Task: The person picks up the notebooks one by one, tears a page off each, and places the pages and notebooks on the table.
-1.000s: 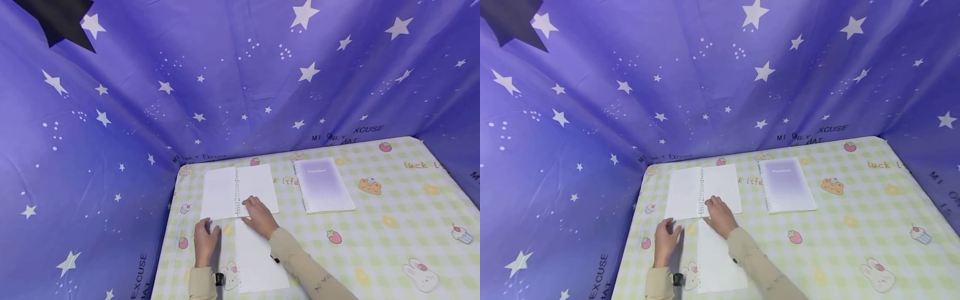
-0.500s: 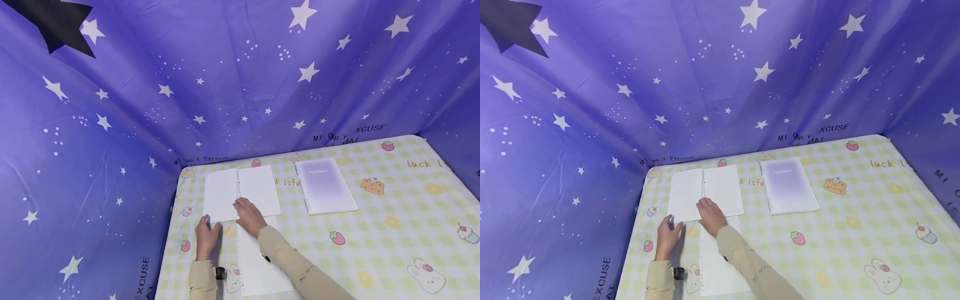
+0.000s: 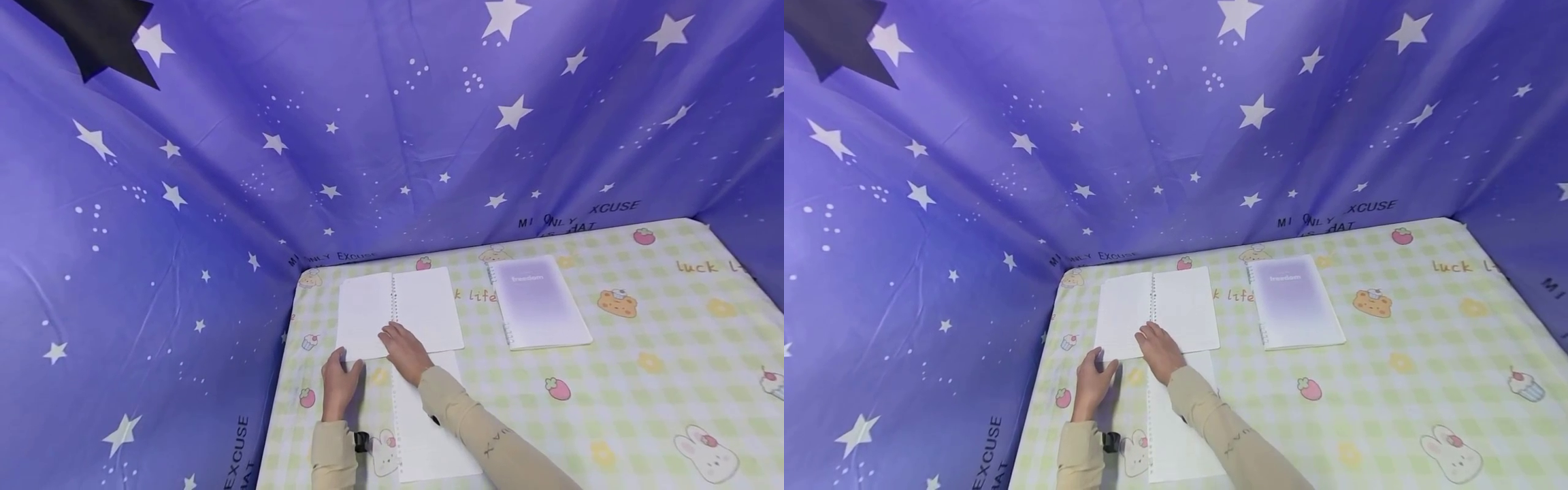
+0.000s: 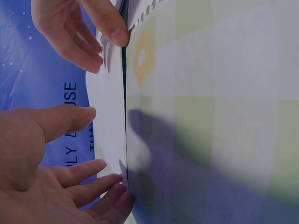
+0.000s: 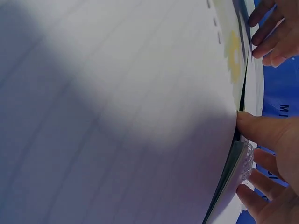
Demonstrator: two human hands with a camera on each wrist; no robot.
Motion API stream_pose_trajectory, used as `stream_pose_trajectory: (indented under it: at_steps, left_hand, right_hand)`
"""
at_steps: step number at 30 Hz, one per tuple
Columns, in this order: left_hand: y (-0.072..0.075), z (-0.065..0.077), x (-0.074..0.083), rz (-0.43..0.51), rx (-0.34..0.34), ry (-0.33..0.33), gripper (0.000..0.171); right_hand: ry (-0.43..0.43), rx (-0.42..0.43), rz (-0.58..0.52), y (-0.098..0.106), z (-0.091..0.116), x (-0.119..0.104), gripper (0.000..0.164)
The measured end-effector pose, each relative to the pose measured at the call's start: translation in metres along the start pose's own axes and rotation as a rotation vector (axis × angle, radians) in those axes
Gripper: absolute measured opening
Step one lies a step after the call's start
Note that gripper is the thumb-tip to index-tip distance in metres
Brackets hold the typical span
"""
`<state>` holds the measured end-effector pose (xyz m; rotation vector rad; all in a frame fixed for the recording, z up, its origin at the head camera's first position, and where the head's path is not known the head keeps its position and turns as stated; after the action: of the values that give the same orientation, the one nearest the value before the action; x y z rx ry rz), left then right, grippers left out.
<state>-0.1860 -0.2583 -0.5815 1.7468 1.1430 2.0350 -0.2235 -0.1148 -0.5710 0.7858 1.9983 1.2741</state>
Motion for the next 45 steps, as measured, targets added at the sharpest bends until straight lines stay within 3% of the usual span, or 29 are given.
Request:
stream_pose_trajectory:
  at_steps: [15,29,45]
  left_hand:
    - [0.011,-0.008,0.0,0.028,0.069,0.018,0.054]
    - [0.023,-0.021,0.003,0.204,0.203,0.117,0.05]
    - [0.024,-0.022,0.009,0.413,0.216,0.107,0.048]
  right_hand:
    - [0.006,0.063,-0.094,0.001,0.007,-0.001,0.029]
    - [-0.027,0.017,-0.1,0.002,0.001,0.001,0.045]
    - [-0.036,0.098,-0.247,0.02,-0.012,-0.016,0.045]
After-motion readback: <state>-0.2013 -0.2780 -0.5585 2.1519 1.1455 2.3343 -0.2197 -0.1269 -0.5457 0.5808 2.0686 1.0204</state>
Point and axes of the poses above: each hand's wrist, its own z-axis away from the middle knuckle, its own y-axis out of the back of the hand, x = y × z, the point moved 9 cm from there along -z, towards the middle knuckle, and after that the axes turned 6 degrees about x, right-handed, at the moved point
